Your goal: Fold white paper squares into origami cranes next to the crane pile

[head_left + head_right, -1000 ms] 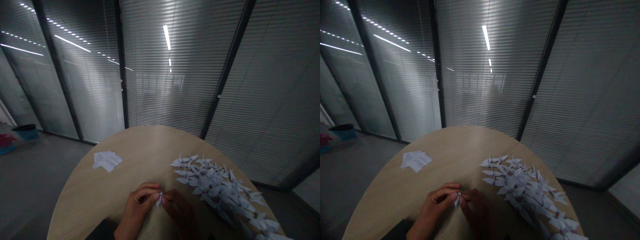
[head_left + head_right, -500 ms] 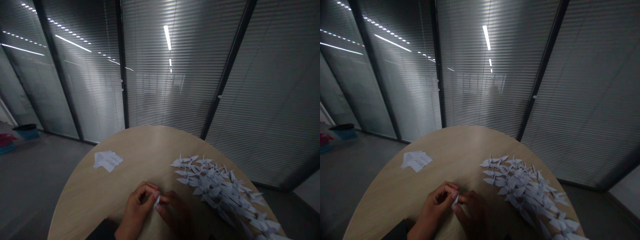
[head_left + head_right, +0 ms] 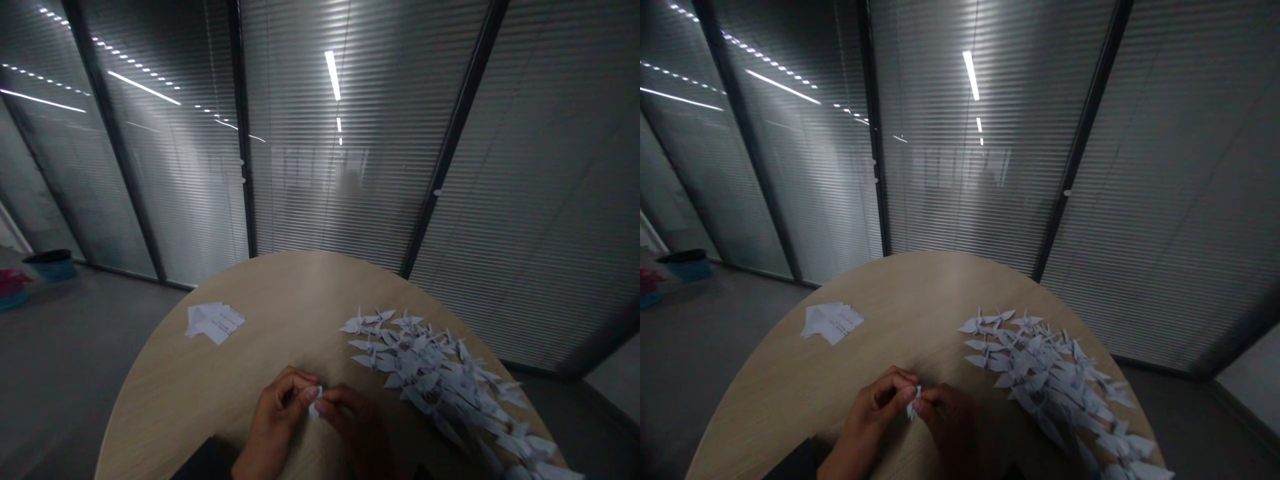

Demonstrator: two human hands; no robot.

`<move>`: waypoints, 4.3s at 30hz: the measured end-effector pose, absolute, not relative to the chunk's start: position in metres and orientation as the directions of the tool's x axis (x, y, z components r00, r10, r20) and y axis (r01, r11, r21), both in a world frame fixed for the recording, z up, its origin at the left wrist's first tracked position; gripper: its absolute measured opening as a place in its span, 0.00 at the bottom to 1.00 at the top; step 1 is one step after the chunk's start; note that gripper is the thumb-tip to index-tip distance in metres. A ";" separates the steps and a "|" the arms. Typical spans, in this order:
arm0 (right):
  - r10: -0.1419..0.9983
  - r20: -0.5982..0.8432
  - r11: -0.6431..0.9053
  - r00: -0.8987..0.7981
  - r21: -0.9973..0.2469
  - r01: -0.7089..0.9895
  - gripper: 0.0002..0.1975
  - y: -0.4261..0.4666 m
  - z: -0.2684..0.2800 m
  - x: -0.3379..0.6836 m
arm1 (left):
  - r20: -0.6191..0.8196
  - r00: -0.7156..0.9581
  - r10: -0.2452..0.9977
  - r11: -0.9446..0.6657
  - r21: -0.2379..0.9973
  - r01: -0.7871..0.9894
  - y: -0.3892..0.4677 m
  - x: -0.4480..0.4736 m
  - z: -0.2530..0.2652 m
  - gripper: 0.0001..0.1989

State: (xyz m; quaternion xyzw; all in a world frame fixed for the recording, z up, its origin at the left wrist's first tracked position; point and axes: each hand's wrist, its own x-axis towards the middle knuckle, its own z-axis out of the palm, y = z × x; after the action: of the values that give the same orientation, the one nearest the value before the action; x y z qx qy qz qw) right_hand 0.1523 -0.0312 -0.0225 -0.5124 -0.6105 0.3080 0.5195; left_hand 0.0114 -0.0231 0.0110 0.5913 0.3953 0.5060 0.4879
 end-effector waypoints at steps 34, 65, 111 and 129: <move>0.881 0.474 0.446 -0.012 -0.819 0.361 0.09 -0.036 -0.008 0.158 | -0.028 0.295 0.955 0.026 1.000 0.010 -0.023 0.015 0.003 0.16; 0.986 0.149 0.150 -0.068 -0.989 0.012 0.20 -0.035 0.008 0.159 | 0.384 0.211 0.899 -0.413 0.903 0.117 -0.030 0.005 0.019 0.11; 0.955 0.179 0.180 0.237 -0.983 0.016 0.15 -0.024 -0.017 0.156 | 0.079 0.174 0.982 -0.059 0.992 -0.113 -0.024 0.008 0.015 0.22; 0.968 0.180 0.160 0.174 -0.980 0.121 0.11 -0.027 -0.018 0.154 | 0.046 0.187 0.981 -0.003 0.975 -0.223 -0.019 0.013 0.012 0.17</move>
State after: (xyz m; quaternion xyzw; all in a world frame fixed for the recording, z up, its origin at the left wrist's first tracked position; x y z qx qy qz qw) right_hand 0.1542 -0.0271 -0.0179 -0.5251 -0.5185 0.3798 0.5579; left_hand 0.0126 -0.0187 0.0124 0.4928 0.3845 0.5085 0.5923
